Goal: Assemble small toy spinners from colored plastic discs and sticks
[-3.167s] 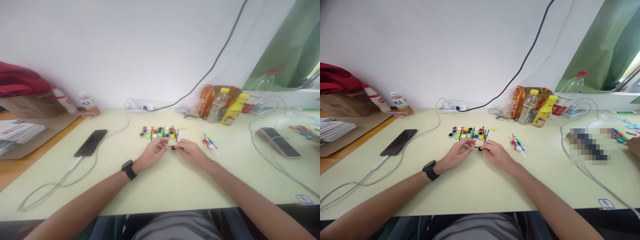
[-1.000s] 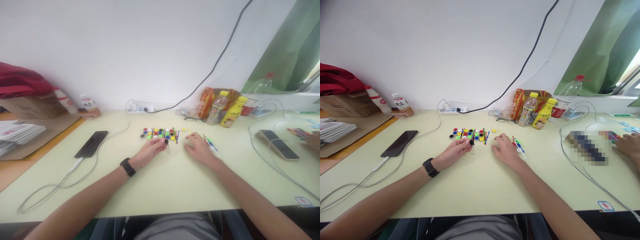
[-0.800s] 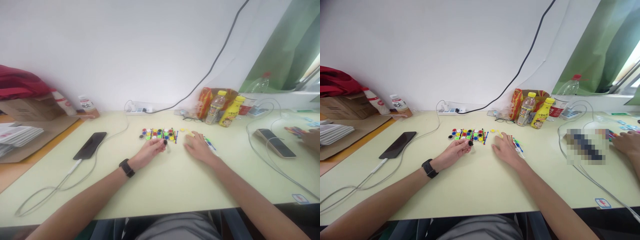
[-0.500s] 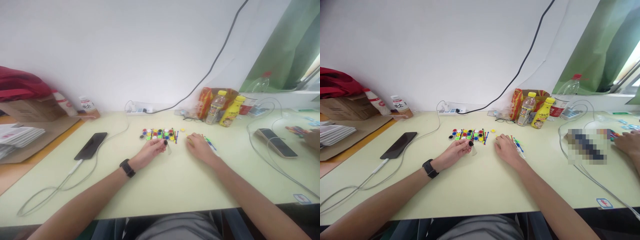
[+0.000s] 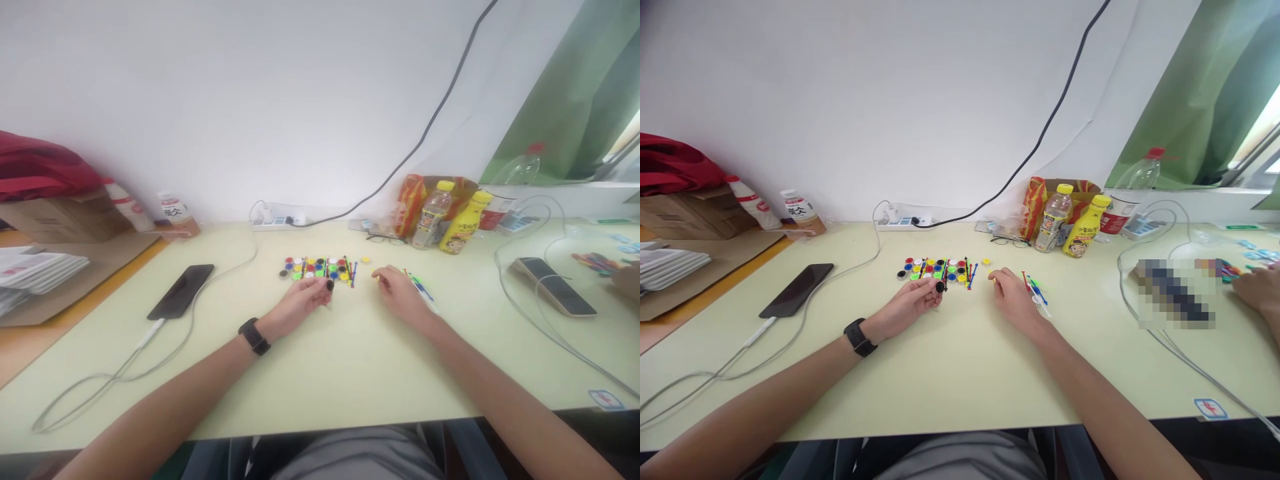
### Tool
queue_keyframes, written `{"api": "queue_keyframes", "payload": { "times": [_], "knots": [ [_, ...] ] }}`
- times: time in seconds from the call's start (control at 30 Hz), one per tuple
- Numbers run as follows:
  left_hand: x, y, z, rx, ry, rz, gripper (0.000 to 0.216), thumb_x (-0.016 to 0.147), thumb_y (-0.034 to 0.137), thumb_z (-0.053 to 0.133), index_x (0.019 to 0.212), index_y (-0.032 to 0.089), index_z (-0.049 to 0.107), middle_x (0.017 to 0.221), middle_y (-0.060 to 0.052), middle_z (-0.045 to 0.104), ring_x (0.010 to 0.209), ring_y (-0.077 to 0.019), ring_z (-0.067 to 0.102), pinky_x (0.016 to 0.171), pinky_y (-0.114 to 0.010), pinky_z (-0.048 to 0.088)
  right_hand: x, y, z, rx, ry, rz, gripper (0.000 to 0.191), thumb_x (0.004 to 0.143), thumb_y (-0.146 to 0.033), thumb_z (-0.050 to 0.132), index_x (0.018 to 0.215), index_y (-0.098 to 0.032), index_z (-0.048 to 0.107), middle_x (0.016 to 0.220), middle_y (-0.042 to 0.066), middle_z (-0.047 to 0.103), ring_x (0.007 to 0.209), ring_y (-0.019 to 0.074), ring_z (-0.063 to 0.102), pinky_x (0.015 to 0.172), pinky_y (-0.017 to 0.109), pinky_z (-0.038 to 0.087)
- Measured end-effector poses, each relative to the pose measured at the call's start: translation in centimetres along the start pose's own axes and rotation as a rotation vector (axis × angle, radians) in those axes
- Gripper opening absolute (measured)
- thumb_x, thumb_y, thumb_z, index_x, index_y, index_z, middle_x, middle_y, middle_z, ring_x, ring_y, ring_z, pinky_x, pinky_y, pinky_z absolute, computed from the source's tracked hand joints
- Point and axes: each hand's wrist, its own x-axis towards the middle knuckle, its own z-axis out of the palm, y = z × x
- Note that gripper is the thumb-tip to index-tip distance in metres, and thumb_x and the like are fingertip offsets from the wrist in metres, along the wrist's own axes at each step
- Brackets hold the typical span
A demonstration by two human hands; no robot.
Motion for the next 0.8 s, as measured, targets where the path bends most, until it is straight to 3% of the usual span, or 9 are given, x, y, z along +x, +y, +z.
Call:
{"api": "queue_keyframes", "payload": {
  "times": [0.23,0.37,0.53,0.7,0.8],
  "knots": [
    [0.0,0.0,0.0,0.015,-0.001,0.004,0.026,0.092,0.040,0.075,0.092,0.014,0.072,0.088,-0.005,0.066,0.080,-0.0140,0.060,0.078,-0.028,0.046,0.3,0.4,0.7,0.178,0.067,0.053,0.042,0.089,-0.016,0.052,0.128,-0.018,0.066,0.113,0.010,0.059,0.084,0.0192,0.068,0.089,0.040,0.054],
    [0.0,0.0,0.0,0.016,0.003,0.006,0.026,0.092,0.040,0.075,0.091,0.014,0.071,0.086,-0.004,0.065,0.080,-0.0135,0.059,0.078,-0.028,0.046,0.4,0.3,0.5,0.196,0.104,0.067,0.027,0.090,-0.019,0.054,0.109,-0.018,0.073,0.112,0.010,0.058,0.087,0.0207,0.067,0.091,0.041,0.054],
    [0.0,0.1,0.1,0.030,0.000,0.002,0.027,0.092,0.041,0.075,0.091,0.014,0.071,0.086,-0.004,0.064,0.080,-0.0134,0.058,0.079,-0.028,0.046,0.5,-0.8,-0.2,0.182,0.178,-0.025,0.015,0.090,-0.025,0.061,0.091,-0.024,0.076,0.111,0.010,0.062,0.106,0.0270,0.062,0.097,0.045,0.051],
    [0.0,0.1,0.1,0.032,0.004,0.012,0.026,0.092,0.040,0.075,0.089,0.015,0.069,0.083,-0.003,0.063,0.079,-0.0138,0.058,0.078,-0.028,0.045,0.2,-2.1,-1.0,0.206,0.249,-0.013,0.016,0.091,-0.027,0.061,0.095,-0.026,0.077,0.092,0.007,0.071,0.094,0.0269,0.064,0.093,0.046,0.051],
    [0.0,0.0,0.0,0.038,-0.007,0.009,0.026,0.093,0.040,0.074,0.088,0.015,0.069,0.083,-0.003,0.063,0.078,-0.0136,0.057,0.077,-0.028,0.045,0.1,-2.5,-1.3,0.281,0.270,0.013,0.017,0.091,-0.027,0.059,0.098,-0.024,0.073,0.096,0.006,0.075,0.086,0.0240,0.068,0.088,0.042,0.054]
  ]
}}
